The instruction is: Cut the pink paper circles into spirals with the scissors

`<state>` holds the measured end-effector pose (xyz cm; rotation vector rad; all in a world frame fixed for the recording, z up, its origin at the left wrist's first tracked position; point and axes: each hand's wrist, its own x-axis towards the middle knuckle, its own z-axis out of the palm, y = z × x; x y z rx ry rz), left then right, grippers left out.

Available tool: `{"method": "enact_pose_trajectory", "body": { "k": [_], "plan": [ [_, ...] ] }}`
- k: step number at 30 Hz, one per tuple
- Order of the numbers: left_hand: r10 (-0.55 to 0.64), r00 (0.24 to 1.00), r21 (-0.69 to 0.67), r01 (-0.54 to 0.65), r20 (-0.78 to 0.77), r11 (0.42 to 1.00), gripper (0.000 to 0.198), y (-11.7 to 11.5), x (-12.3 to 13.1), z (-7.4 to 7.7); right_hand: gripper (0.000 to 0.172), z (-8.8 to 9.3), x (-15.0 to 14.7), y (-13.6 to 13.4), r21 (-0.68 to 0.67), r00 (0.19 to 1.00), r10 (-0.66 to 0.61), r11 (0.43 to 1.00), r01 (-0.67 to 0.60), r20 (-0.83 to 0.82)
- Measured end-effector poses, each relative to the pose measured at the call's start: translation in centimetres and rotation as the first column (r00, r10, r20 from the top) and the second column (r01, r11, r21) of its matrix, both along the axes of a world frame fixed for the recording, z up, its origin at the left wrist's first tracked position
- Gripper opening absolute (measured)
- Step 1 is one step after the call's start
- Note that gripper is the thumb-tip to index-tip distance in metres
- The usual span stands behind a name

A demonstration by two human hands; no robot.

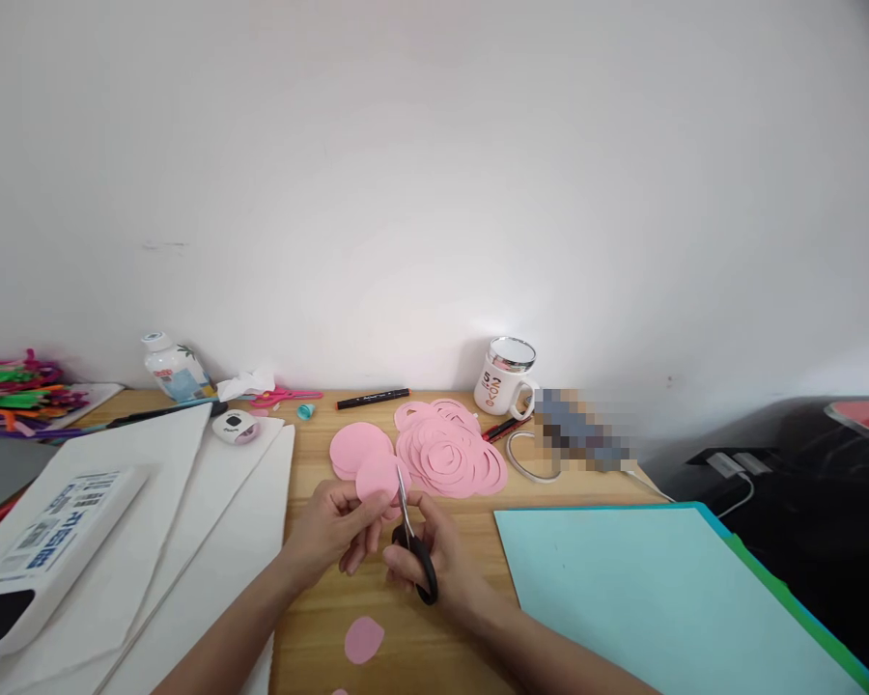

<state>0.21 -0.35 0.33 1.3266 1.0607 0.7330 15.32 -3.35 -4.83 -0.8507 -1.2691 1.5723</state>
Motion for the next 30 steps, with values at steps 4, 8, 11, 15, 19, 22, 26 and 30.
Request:
{"method": "enact_pose_trajectory", "body": {
  "k": [4,8,11,15,19,22,26,30],
  "plan": [
    [-0.038,0.999,0.032,0.039,-0.038,0.999,0.045,0.04,-0.18,-0.01,0.050,0.49,-0.10,0.03,0.014,0.998,0.001,1.000,0.000,-0.057],
    [-0.085,0.993,0.032,0.088,-0.085,0.996,0.050,0.11,-0.41,0.06,0.052,0.88,-0.06,0.08,0.016,0.993,0.001,1.000,0.001,-0.120],
    [-0.068,0.994,0.033,0.071,-0.082,0.997,0.047,0.07,-0.29,0.23,0.050,0.90,0.05,0.06,0.005,0.994,0.011,1.000,-0.011,-0.105],
    [-0.065,0.996,0.048,0.068,-0.062,0.997,0.046,0.09,-0.24,0.33,0.047,0.86,0.17,0.03,-0.005,0.997,0.019,1.000,-0.019,-0.081],
    [-0.051,0.998,0.056,0.053,-0.046,0.997,0.045,0.23,-0.54,0.33,0.048,0.62,0.15,0.03,-0.003,1.000,-0.017,1.000,0.017,-0.024],
    [-0.030,0.999,0.057,0.033,-0.039,0.998,0.043,0.34,-0.73,0.42,0.047,0.32,0.18,0.03,0.002,1.000,-0.029,1.000,0.029,0.010],
    [-0.012,1.000,0.054,0.013,-0.018,0.998,0.040,0.47,-0.81,0.46,0.047,0.05,0.32,0.03,0.001,0.999,-0.021,1.000,0.021,0.027],
    [-0.005,1.000,0.060,0.004,0.016,0.998,0.038,0.53,-0.87,0.47,0.049,0.21,0.33,0.02,0.004,0.999,-0.024,1.000,0.024,0.041]
  ]
}}
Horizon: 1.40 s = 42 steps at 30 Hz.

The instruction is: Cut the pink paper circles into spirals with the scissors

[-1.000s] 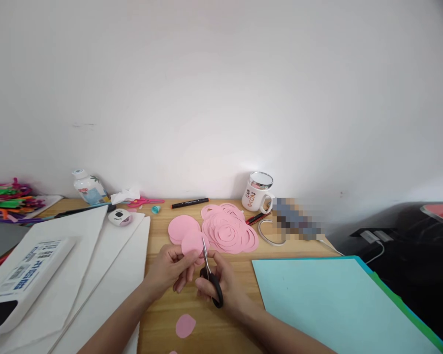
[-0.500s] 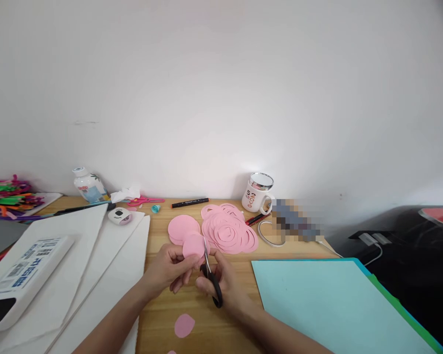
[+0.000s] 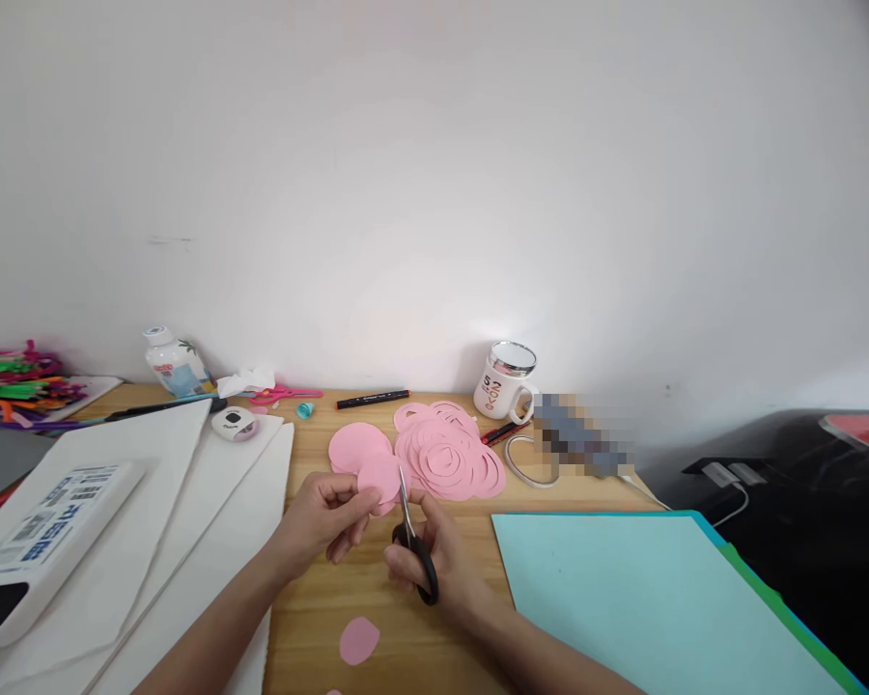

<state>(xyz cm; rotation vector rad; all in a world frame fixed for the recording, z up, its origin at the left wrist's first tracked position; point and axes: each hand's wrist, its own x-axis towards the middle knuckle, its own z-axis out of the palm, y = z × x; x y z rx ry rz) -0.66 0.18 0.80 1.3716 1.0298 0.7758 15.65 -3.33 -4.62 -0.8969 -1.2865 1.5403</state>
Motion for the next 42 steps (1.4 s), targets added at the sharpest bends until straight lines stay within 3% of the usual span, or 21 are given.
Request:
{"method": "enact_pose_trajectory", "body": {
  "k": [7,14,21,31,42],
  "plan": [
    [0.096,0.994,0.040,-0.098,0.044,0.994,0.044,0.0,0.1,0.6,0.052,0.6,-0.2,0.0,-0.024,1.000,-0.005,1.000,0.005,0.014],
    [-0.081,0.997,-0.043,0.080,-0.014,0.996,0.041,-0.3,0.4,-0.2,0.052,0.3,-0.3,0.0,0.017,1.000,-0.013,1.000,0.013,-0.008],
    [0.029,1.000,-0.031,-0.029,-0.001,0.999,0.042,-0.3,0.7,-0.6,0.052,0.0,-0.3,-0.1,-0.012,0.999,0.034,0.999,-0.034,-0.001],
    [-0.052,0.998,0.009,0.052,-0.039,0.999,0.042,-0.4,0.5,-1.1,0.056,-0.1,-0.5,0.2,0.013,0.976,0.027,1.000,-0.025,-0.214],
    [-0.021,0.999,-0.001,0.021,-0.040,1.000,0.040,-0.4,0.5,-0.7,0.051,0.2,-0.3,0.1,0.010,0.985,0.044,0.999,-0.043,-0.165]
  ]
}}
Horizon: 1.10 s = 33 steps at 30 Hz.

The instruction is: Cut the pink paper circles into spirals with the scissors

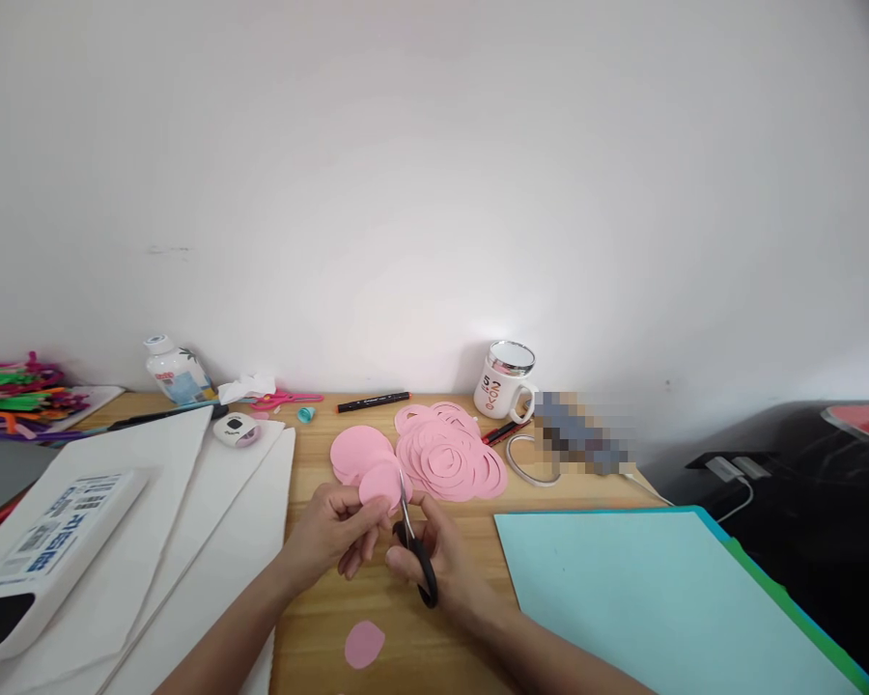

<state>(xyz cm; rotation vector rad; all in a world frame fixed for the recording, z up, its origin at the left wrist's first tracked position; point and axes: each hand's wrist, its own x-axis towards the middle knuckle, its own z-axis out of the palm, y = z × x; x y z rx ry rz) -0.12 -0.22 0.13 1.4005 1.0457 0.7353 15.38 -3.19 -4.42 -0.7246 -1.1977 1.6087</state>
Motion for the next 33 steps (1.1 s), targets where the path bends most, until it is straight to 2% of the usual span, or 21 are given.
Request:
{"method": "enact_pose_trajectory", "body": {
  "k": [6,16,23,29,33],
  "plan": [
    [0.036,0.999,-0.012,-0.036,0.005,0.999,0.041,0.0,-0.1,0.7,0.048,-0.3,0.0,0.0,-0.012,0.996,-0.024,1.000,0.025,0.082],
    [0.044,0.999,0.016,-0.045,0.029,0.999,0.041,0.3,-0.4,0.7,0.051,0.2,0.1,-0.2,-0.011,0.991,-0.022,1.000,0.024,0.132],
    [0.126,0.991,0.063,-0.129,0.047,0.990,0.046,0.2,-0.2,1.6,0.050,0.3,0.1,-0.2,-0.039,0.983,-0.029,0.999,0.036,0.182],
    [0.025,1.000,0.062,-0.024,-0.010,0.998,0.045,-0.2,0.3,0.9,0.050,0.2,-0.1,-0.1,0.013,0.986,-0.045,0.999,0.043,0.160],
    [0.067,0.998,0.048,-0.066,-0.017,0.997,0.049,-0.4,0.7,0.2,0.054,-0.2,-0.2,-0.2,-0.018,0.992,0.022,1.000,-0.020,0.127]
  ]
}}
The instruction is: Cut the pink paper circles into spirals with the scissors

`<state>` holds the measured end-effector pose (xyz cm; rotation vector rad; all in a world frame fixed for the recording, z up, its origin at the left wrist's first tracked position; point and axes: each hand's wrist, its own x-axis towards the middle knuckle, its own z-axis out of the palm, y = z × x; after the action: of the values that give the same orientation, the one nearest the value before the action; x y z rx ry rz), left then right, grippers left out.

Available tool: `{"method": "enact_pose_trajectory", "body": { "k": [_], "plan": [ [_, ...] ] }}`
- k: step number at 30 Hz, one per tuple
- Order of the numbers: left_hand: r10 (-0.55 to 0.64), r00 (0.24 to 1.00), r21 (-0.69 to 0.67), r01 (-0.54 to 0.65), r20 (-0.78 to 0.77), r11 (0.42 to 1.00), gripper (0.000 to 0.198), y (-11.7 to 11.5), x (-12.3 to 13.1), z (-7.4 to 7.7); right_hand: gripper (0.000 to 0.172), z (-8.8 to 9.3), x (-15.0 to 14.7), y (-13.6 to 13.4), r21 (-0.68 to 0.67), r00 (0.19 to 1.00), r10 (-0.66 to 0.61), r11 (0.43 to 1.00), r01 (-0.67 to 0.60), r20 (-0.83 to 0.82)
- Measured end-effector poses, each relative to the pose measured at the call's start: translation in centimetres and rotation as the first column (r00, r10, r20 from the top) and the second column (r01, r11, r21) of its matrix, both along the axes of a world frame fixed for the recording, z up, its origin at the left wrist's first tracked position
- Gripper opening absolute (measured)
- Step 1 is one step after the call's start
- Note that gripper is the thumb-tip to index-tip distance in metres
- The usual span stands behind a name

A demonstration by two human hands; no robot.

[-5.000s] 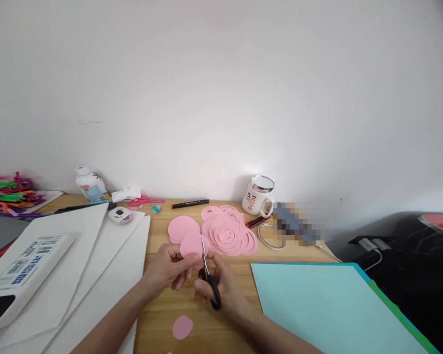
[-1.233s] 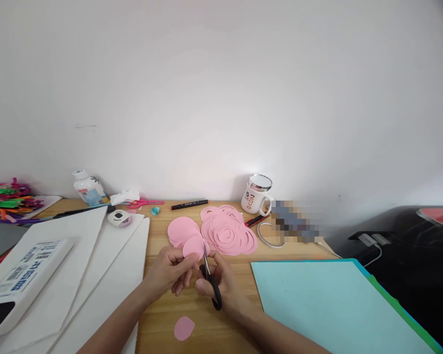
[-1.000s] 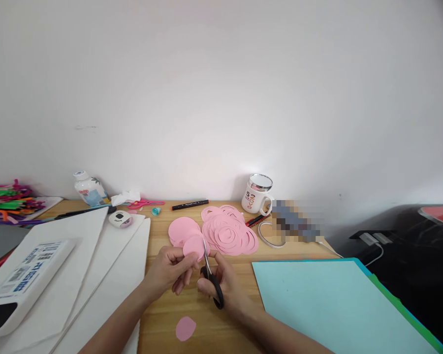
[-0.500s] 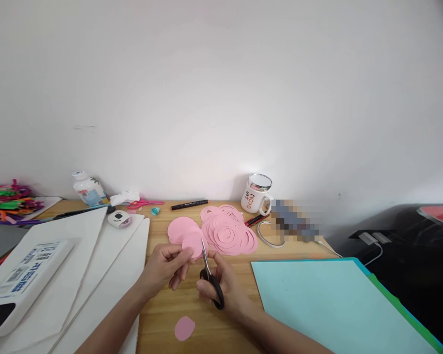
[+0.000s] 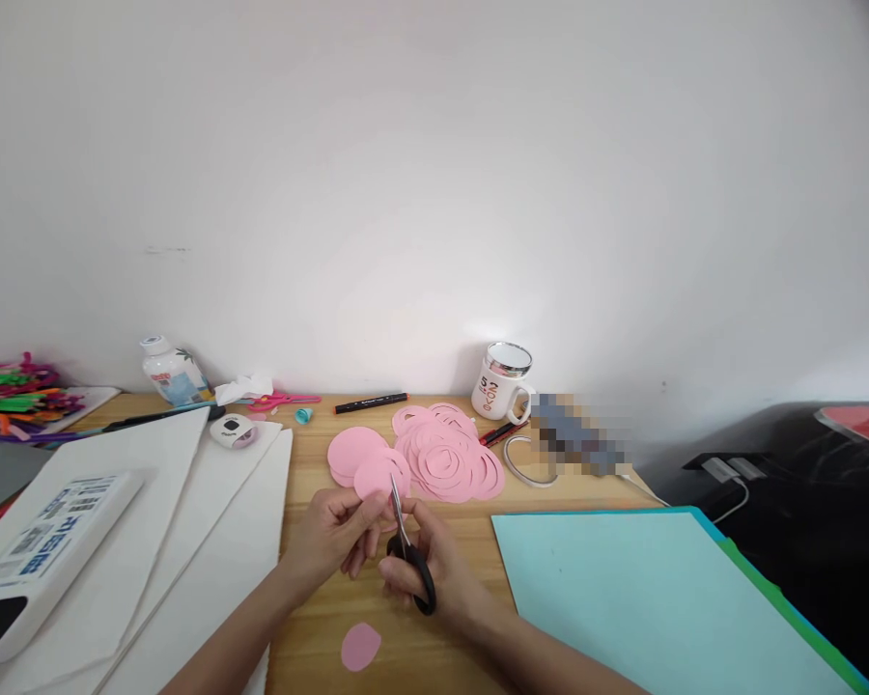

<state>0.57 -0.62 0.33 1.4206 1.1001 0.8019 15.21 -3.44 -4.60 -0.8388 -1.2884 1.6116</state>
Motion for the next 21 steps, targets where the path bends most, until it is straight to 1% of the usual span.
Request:
{"method": "enact_pose_trajectory", "body": {
  "k": [2,5,8,11,16,21],
  "plan": [
    [0.010,1.000,-0.015,-0.009,0.019,1.000,0.047,0.0,-0.1,-0.2,0.053,-0.1,0.0,0.0,-0.005,1.000,0.019,1.000,-0.019,-0.007],
    [-0.060,0.998,-0.029,0.061,0.031,0.998,0.044,0.1,-0.4,-0.5,0.051,0.3,-0.1,0.1,0.025,0.999,0.021,0.999,-0.020,-0.046],
    [-0.137,0.990,-0.025,0.137,0.022,0.990,0.047,0.2,-0.5,-0.5,0.052,1.0,-0.2,0.2,0.066,0.992,0.034,0.997,-0.027,-0.120],
    [-0.168,0.986,-0.010,0.168,0.012,0.986,0.048,0.2,-0.5,-0.4,0.053,1.4,-0.4,0.2,0.080,0.987,0.047,0.996,-0.035,-0.151],
    [-0.136,0.991,-0.006,0.136,0.009,0.991,0.044,0.2,-0.5,-0.5,0.053,0.6,-0.2,0.3,0.055,0.997,0.009,0.999,-0.005,-0.080],
    [-0.101,0.995,-0.009,0.101,0.004,0.995,0.042,0.2,-0.5,-0.4,0.043,0.0,-0.1,0.4,0.071,0.998,-0.010,0.997,0.014,-0.068]
  ]
}}
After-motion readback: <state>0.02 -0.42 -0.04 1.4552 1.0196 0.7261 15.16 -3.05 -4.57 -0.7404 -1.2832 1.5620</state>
